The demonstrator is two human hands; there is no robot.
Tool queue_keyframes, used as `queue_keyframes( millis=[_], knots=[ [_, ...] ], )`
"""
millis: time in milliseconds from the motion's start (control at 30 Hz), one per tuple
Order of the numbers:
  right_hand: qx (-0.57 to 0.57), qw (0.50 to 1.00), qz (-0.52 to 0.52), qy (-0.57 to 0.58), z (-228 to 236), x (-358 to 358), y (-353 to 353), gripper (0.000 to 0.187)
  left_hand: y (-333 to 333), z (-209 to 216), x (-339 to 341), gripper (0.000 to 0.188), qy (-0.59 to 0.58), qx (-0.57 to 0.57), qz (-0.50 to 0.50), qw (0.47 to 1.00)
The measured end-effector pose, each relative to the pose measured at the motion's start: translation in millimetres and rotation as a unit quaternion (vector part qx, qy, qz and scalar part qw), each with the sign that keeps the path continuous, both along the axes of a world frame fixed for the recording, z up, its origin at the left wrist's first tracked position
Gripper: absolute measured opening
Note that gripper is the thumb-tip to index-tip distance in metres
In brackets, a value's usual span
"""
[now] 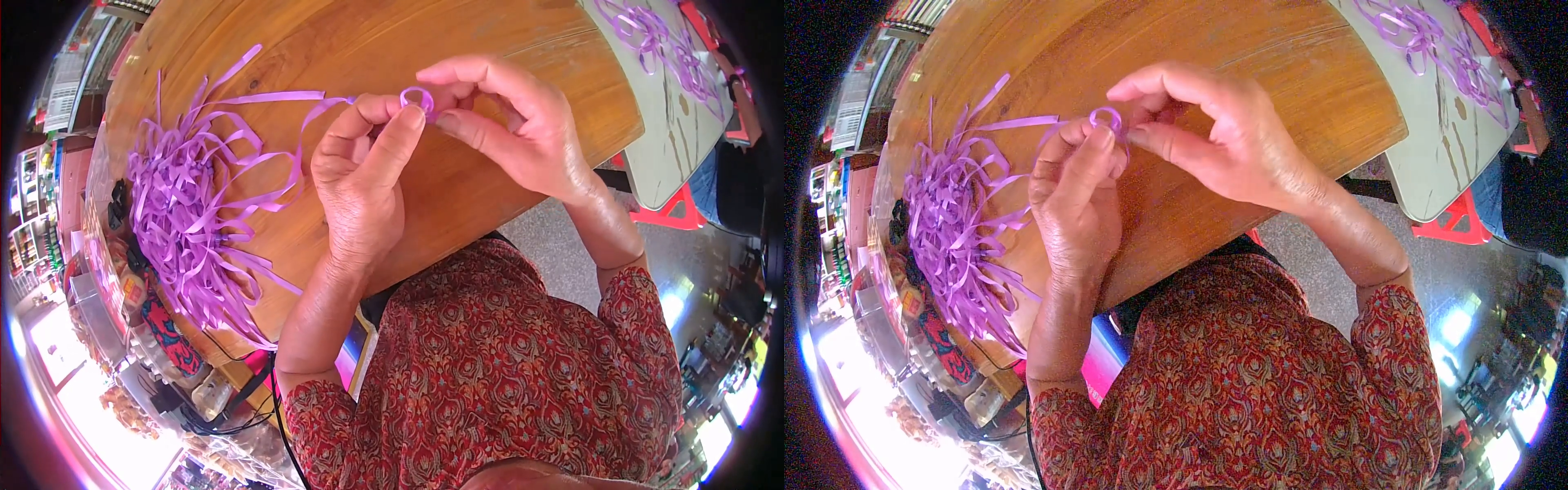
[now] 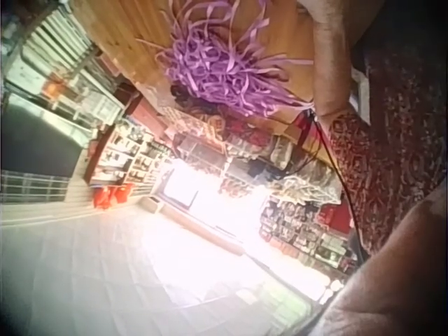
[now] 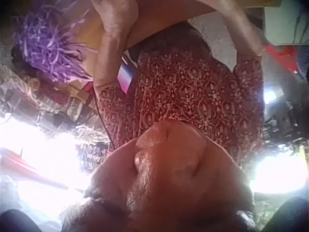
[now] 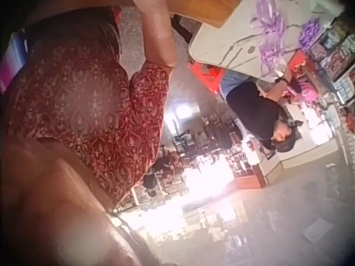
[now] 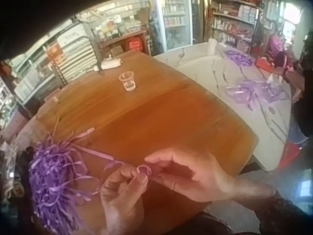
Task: Folding and twisting purple plastic ribbons into small decorative knots at a wooden table.
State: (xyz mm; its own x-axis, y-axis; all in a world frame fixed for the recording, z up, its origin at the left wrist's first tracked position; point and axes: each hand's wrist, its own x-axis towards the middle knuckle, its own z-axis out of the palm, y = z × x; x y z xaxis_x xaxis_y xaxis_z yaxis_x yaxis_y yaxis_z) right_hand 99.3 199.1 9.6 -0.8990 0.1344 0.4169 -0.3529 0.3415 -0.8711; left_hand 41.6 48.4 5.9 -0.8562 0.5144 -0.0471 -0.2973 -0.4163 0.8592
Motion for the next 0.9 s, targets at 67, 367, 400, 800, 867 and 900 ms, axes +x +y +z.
queue_keyframes(
  millis=[67, 367, 400, 800, 867, 900],
  knots=[
    [-0.114, 0.991, 0.052, -0.052, -1, 1, 1, 0.025, -1, -2, -1, 0.009, -0.016, 0.050, -0.039, 0.998],
    [0.050, 0.997, 0.057, 0.004, 4, -7, 6, 0.023, -6, -1, -7, 0.009, -0.025, 0.008, -0.057, 0.998],
    [0.050, 0.997, 0.056, 0.004, 4, -9, 7, 0.023, -6, 0, -8, 0.009, -0.026, 0.008, -0.058, 0.998],
    [0.378, 0.879, 0.049, 0.287, 8, -21, 24, 0.033, -8, 6, -10, 0.010, 0.000, -0.110, -0.061, 0.992],
    [0.364, 0.879, 0.077, 0.299, 10, -24, 26, 0.033, -9, 5, -12, 0.010, -0.033, -0.094, -0.083, 0.992],
    [0.364, 0.879, 0.078, 0.299, 12, -25, 26, 0.033, -10, 3, -14, 0.010, -0.034, -0.094, -0.082, 0.992]
  ],
)
